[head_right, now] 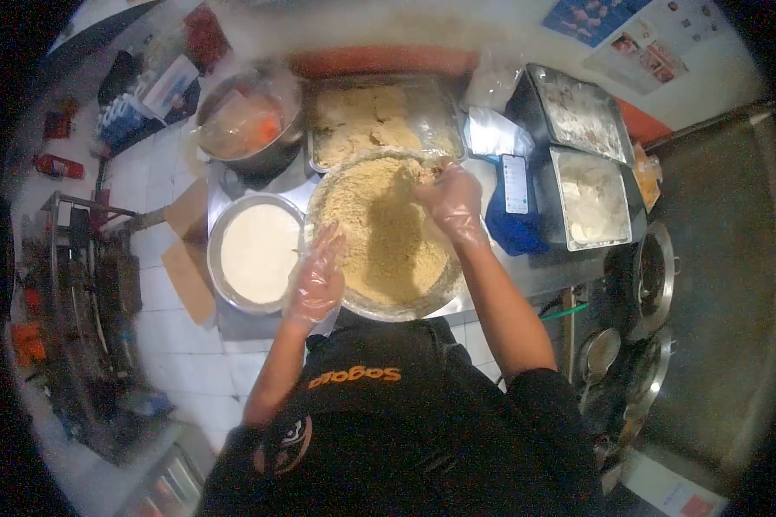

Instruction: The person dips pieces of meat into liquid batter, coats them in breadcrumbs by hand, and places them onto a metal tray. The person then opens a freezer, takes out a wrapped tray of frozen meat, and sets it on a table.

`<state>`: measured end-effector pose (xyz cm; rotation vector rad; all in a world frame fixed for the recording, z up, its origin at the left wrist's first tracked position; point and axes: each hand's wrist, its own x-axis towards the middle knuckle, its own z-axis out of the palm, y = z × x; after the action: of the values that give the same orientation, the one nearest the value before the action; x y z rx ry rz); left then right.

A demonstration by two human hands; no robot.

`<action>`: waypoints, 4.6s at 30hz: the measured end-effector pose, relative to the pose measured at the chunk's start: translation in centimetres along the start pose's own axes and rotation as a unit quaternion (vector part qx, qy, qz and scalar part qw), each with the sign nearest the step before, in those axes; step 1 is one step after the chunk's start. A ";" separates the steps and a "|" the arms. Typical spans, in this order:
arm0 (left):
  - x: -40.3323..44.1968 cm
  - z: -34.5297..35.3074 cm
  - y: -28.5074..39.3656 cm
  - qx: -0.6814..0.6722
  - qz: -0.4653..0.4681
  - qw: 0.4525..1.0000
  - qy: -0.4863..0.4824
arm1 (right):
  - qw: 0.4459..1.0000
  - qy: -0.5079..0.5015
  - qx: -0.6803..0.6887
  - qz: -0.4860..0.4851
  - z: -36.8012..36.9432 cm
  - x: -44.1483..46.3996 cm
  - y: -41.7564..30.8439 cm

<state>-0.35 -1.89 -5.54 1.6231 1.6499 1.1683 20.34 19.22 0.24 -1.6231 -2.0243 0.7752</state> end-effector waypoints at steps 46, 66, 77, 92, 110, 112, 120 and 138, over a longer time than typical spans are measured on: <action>1.1 7.0 -2.0 0.144 -0.172 0.974 -0.021 | 0.996 -0.049 -0.013 -0.078 5.2 -8.9 3.6; 4.7 8.9 -5.5 0.356 0.040 0.910 -0.208 | 0.986 -0.023 -0.059 -0.152 13.1 -4.9 4.6; 6.5 6.6 -1.7 0.329 0.132 0.900 -0.254 | 0.999 -0.017 -0.017 -0.043 11.5 -3.8 3.9; 4.8 6.3 -1.8 0.391 0.060 0.880 -0.262 | 0.988 -0.094 -0.102 -0.066 12.4 -5.4 5.1; 2.6 1.0 0.7 0.315 -0.014 0.949 0.030 | 0.972 0.045 -0.192 -0.128 13.5 -10.7 -1.6; 2.3 0.7 0.7 0.323 -0.019 0.945 0.047 | 0.969 0.032 -0.211 -0.123 13.1 -10.5 -1.9; 1.0 -0.5 -1.1 0.276 0.005 0.958 0.083 | 0.980 0.144 -0.088 -0.108 11.9 -9.4 0.5; -0.1 3.0 -1.1 -0.217 -0.242 0.936 0.137 | 0.978 -0.095 0.176 0.055 4.0 -1.3 3.4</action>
<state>1.68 -1.23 -7.92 0.7512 1.6716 1.4030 20.59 17.84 -5.01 -1.5091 -1.7990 1.2912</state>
